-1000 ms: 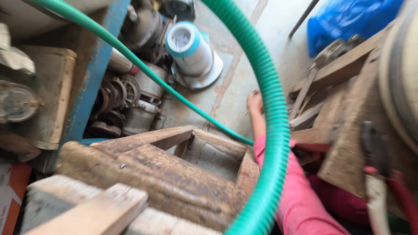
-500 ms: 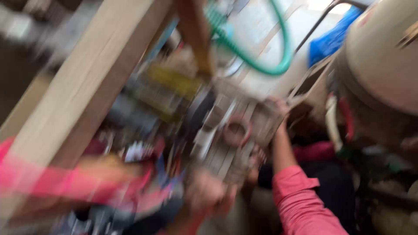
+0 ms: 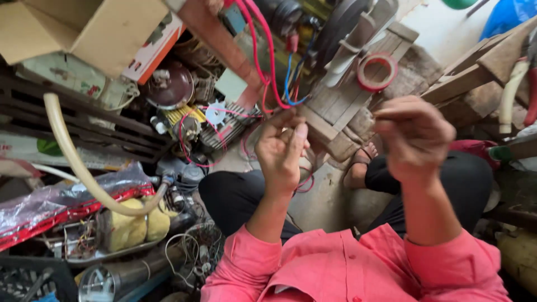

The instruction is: The person strips the insulation from red and blue wires using pliers, twists the exposed ends together, and wraps the connection with red electrical tape. The person repeats this process for multiple wire pairs in a cluttered workshop.

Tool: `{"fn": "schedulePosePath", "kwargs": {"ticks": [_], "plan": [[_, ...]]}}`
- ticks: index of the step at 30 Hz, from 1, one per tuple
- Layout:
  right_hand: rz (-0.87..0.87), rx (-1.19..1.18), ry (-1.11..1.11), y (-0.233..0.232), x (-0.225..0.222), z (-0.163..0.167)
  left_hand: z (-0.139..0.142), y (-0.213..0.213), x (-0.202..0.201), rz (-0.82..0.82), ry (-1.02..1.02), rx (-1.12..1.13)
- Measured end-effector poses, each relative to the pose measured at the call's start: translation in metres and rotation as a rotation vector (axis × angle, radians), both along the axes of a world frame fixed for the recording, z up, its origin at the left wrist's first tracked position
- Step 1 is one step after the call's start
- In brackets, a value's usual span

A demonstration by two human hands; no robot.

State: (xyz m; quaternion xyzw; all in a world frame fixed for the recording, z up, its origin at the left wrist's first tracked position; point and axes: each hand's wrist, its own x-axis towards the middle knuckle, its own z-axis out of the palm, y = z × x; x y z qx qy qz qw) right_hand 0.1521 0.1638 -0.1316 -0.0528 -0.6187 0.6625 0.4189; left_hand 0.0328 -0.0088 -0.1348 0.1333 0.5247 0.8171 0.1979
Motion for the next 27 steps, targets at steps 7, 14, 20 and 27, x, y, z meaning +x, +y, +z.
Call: {"fn": "schedulePosePath", "kwargs": {"ticks": [7, 14, 20, 27], "plan": [[-0.035, 0.255, -0.14, -0.021, -0.032, 0.014, 0.017, 0.018, -0.011, -0.074, -0.246, 0.288], [-0.316, 0.78, -0.249, -0.022, -0.047, 0.036, 0.018, 0.031, -0.002, -0.019, -0.36, 0.349], [-0.351, 1.095, -0.212, -0.015, -0.055, 0.058, 0.016, 0.028, -0.012, -0.104, -0.245, 0.252], [-0.507, 1.345, -0.154, -0.014, -0.049, 0.067, 0.031, 0.023, -0.008, -0.064, 0.234, -0.055]]}}
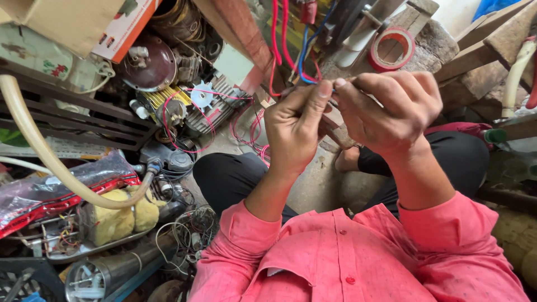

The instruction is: The person strips the insulation from red and blue wires using pliers, twists the exposed ends together, and wraps the connection with red electrical tape. The person repeats this process for multiple wire pairs in a cluttered workshop.

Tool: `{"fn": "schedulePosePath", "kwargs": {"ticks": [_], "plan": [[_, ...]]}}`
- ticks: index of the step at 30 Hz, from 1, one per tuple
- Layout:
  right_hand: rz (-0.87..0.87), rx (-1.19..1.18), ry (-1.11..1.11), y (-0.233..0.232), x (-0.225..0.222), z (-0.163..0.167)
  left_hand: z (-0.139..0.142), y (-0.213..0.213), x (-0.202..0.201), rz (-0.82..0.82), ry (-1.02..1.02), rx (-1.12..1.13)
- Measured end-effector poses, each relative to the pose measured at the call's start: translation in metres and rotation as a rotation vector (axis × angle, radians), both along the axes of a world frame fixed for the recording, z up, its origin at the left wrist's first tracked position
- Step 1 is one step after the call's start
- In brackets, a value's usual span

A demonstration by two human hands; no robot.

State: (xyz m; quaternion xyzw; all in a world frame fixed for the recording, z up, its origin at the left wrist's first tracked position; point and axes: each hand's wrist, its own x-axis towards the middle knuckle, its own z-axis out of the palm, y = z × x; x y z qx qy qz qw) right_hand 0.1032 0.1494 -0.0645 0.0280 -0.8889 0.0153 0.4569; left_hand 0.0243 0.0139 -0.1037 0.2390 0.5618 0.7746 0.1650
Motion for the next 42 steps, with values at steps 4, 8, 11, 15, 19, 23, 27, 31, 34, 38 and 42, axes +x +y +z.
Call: {"fn": "schedulePosePath", "kwargs": {"ticks": [4, 8, 11, 15, 19, 23, 27, 31, 34, 38, 42], "plan": [[-0.052, -0.068, 0.002, -0.005, 0.004, -0.005, 0.005, 0.005, -0.004, -0.085, -0.269, 0.054], [0.039, -0.474, -0.033, -0.004, 0.016, -0.013, 0.001, 0.008, -0.008, -0.156, -0.252, 0.055], [0.113, -0.889, 0.057, -0.006, 0.023, -0.028, -0.006, 0.009, -0.008, -0.207, -0.38, 0.123], [0.286, -1.122, 0.187, -0.004, 0.021, -0.054, -0.013, 0.012, -0.008, -0.249, -0.505, 0.188], [0.296, -1.04, 0.141, 0.007, 0.022, -0.07, -0.016, 0.012, -0.008, -0.244, -0.502, 0.194], [0.327, -1.081, 0.147, 0.008, 0.023, -0.079, -0.016, 0.011, -0.008, -0.245, -0.514, 0.193], [0.318, -1.088, 0.145, 0.005, 0.023, -0.08, -0.016, 0.01, -0.007, -0.242, -0.482, 0.194], [0.333, -1.097, 0.165, 0.004, 0.022, -0.08, -0.015, 0.009, -0.007, -0.238, -0.452, 0.175], [0.326, -1.091, 0.163, 0.003, 0.021, -0.079, -0.015, 0.008, -0.006, -0.236, -0.488, 0.182], [0.295, -1.034, 0.128, 0.0, 0.019, -0.073, -0.016, 0.009, -0.006, -0.226, -0.451, 0.178], [0.266, -0.993, 0.093, -0.005, 0.013, -0.062, -0.016, 0.009, -0.006, -0.221, -0.45, 0.159]]}}
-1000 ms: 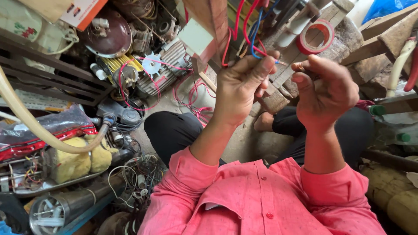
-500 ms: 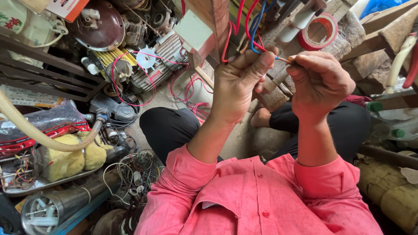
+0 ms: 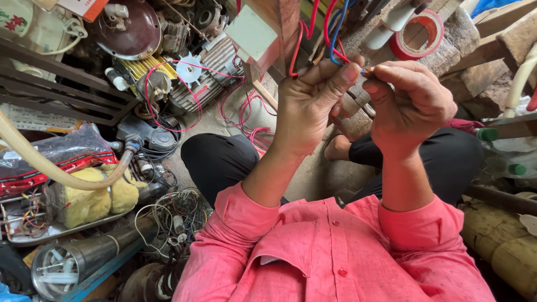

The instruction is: The person strips the insulation from red and blue wires using pliers, twists the exposed ends together, and wraps the connection with red electrical tape. The person repeats this process for multiple wire pairs in a cluttered workshop.

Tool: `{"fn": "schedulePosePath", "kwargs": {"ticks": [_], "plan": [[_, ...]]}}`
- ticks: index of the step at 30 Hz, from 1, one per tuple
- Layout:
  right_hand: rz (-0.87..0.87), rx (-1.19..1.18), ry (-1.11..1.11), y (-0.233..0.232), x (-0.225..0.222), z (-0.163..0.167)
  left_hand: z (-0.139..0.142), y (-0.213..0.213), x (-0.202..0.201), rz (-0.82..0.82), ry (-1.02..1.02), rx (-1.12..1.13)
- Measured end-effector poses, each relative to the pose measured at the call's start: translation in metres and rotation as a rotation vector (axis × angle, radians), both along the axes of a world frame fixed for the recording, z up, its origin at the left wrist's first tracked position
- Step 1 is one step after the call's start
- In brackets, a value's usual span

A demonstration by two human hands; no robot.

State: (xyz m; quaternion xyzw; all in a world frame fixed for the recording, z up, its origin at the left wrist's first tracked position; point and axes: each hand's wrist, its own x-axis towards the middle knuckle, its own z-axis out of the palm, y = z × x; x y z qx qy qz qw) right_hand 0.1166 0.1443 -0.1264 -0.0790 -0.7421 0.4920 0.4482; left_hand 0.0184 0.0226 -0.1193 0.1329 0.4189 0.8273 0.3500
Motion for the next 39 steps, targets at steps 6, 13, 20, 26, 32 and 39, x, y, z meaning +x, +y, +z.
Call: {"fn": "schedulePosePath", "kwargs": {"ticks": [6, 13, 20, 26, 32, 39], "plan": [[-0.042, 0.127, -0.078, -0.006, -0.012, 0.022, 0.001, -0.003, 0.001, 0.021, 0.024, 0.003], [-0.016, 0.365, -0.089, 0.004, -0.015, 0.037, 0.024, -0.013, 0.001, 0.064, 0.337, -0.155], [0.045, 0.427, 0.028, 0.019, -0.022, 0.031, 0.053, -0.061, -0.011, 0.649, 2.028, -0.534], [0.048, 0.437, 0.084, 0.019, -0.027, 0.023, 0.023, -0.036, -0.059, 0.818, 2.558, -0.887], [0.03, 0.259, 0.109, 0.005, -0.031, 0.015, 0.017, -0.03, -0.074, 0.814, 2.639, -0.932], [0.186, 0.165, 0.003, 0.016, -0.021, 0.013, 0.024, -0.046, -0.082, 0.608, 2.628, -0.834]]}}
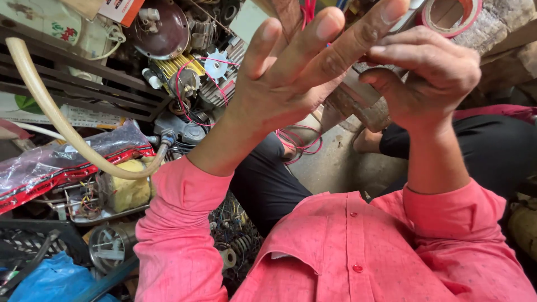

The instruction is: The person strips the insulation from red and blue wires using pliers, twists the exposed ends together, and wraps the connection with red electrical tape. The person repeats this process for multiple wire pairs in a cluttered workshop.

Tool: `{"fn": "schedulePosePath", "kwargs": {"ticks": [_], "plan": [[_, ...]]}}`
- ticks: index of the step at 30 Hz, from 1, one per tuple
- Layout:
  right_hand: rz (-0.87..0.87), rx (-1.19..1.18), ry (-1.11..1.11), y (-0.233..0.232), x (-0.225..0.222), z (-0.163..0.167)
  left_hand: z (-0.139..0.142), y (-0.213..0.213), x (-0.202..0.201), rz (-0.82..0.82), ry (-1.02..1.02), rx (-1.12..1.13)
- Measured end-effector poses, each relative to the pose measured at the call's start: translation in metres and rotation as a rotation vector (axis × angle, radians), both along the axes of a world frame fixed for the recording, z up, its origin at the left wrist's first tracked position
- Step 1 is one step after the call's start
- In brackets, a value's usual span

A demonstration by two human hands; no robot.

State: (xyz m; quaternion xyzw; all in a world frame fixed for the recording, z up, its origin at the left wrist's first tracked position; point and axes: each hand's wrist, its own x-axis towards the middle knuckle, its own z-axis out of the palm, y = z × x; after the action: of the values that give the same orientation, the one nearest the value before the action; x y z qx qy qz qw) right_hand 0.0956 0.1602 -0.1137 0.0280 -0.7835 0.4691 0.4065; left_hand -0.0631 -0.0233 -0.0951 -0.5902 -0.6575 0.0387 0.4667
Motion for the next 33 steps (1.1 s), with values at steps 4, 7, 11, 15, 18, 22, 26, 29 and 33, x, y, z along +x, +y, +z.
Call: {"fn": "schedulePosePath", "kwargs": {"ticks": [4, 7, 11, 15, 18, 22, 26, 29, 33], "plan": [[0.033, 0.047, 0.024, 0.005, 0.0, -0.001, 0.002, 0.0, -0.001, -0.073, -0.095, 0.026], [0.014, 0.062, 0.032, 0.001, 0.0, -0.001, 0.003, 0.0, 0.0, -0.097, -0.122, 0.022], [0.024, 0.06, 0.045, -0.002, -0.002, 0.002, 0.002, -0.004, 0.001, -0.104, -0.155, -0.005], [-0.002, 0.047, 0.017, -0.003, -0.004, 0.002, 0.003, -0.006, 0.002, -0.125, -0.198, -0.012], [0.021, -0.036, 0.023, -0.007, -0.004, 0.001, 0.007, -0.005, -0.002, -0.163, -0.181, 0.003], [-0.037, -0.172, -0.028, -0.015, -0.003, 0.0, 0.012, -0.004, -0.007, -0.233, -0.158, 0.015], [0.029, -0.236, -0.043, -0.011, -0.002, 0.002, 0.015, 0.0, -0.01, -0.271, -0.138, 0.043], [0.035, -0.026, 0.001, -0.001, 0.001, 0.003, 0.015, 0.002, -0.01, -0.258, -0.109, 0.056], [-0.032, 0.123, 0.054, -0.001, 0.002, -0.001, 0.017, 0.002, -0.008, -0.264, -0.144, 0.062]]}}
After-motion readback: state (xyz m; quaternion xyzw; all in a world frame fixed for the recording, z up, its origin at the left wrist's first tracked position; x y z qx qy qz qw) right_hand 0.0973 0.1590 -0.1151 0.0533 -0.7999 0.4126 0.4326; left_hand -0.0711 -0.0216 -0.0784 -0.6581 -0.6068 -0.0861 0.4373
